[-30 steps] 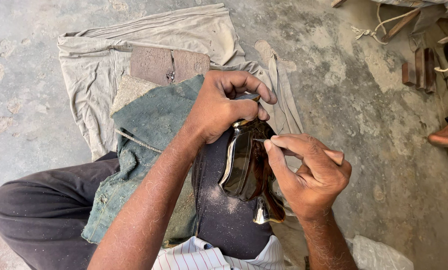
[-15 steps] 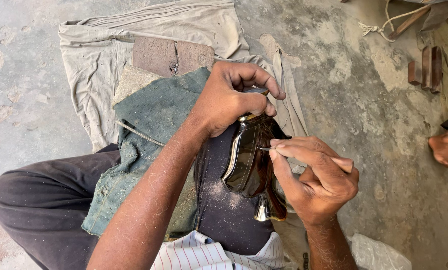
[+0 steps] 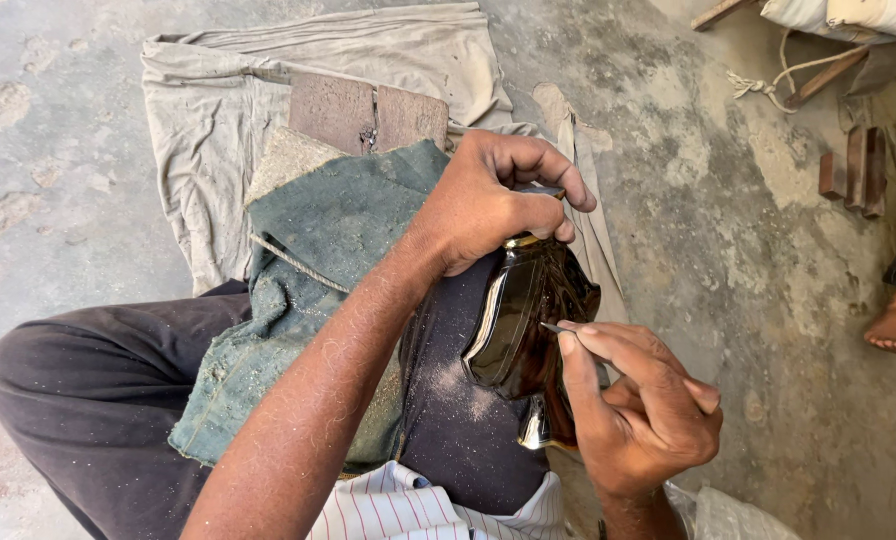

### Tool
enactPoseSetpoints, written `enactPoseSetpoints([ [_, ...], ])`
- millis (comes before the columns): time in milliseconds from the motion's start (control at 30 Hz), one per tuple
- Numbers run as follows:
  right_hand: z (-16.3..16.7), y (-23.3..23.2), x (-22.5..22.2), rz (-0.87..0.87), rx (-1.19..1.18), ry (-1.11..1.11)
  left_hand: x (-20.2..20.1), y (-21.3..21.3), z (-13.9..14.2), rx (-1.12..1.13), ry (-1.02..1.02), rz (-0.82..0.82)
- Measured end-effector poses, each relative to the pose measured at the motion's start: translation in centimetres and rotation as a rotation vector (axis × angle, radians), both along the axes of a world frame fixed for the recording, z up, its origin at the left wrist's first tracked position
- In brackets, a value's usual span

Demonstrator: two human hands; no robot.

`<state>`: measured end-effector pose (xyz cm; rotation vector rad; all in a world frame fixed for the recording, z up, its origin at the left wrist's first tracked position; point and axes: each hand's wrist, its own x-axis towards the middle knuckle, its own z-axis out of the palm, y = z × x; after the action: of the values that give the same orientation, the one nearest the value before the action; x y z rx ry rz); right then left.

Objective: The person sits cross-legged on the floor and uses a small chisel to carve fine lines into a shiny metallic object shaped like a pitcher. They hold the object with the left hand and repeatedly tap the chisel with the right hand to create decorative patterns.

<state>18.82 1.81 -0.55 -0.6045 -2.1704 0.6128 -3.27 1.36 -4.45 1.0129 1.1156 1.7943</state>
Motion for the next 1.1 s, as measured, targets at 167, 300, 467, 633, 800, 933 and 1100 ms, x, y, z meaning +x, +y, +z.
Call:
enactPoseSetpoints([
  [167,-0.5,-0.6,0.1,0.048,0.06,0.028,-0.1,-0.1,-0.1,-0.004,-0.002,0.005],
  [300,-0.7,-0.2,-0.1,0.025,0.108,0.017,-0.1,-0.1,0.0,-0.003,0.009,0.011],
  [467,-0.5,-0.3,-0.1,0.017,0.11,-0.027,-0.1,0.0,0.1,-0.012,-0.013,0.007],
  [633,-0.3,-0.2,-0.4,0.007,0.1,-0.036,-0.1,0.0,-0.1,0.007,-0.006,0.014],
  [800,-0.1,-0.5,0.2,0.104,0.073,-0.016,-0.1,0.1,-0.2,0.019,-0.019,0.001],
  [933,-0.8,-0.9,0.5,0.123,0.107,0.034,0.0,0.2,-0.3,0.045,-0.018,0.005],
  [1100,-1.3,-1.3,0.9,0.046,0.09,0.018,0.1,0.2,-0.5,0.048,-0.002,0.017],
])
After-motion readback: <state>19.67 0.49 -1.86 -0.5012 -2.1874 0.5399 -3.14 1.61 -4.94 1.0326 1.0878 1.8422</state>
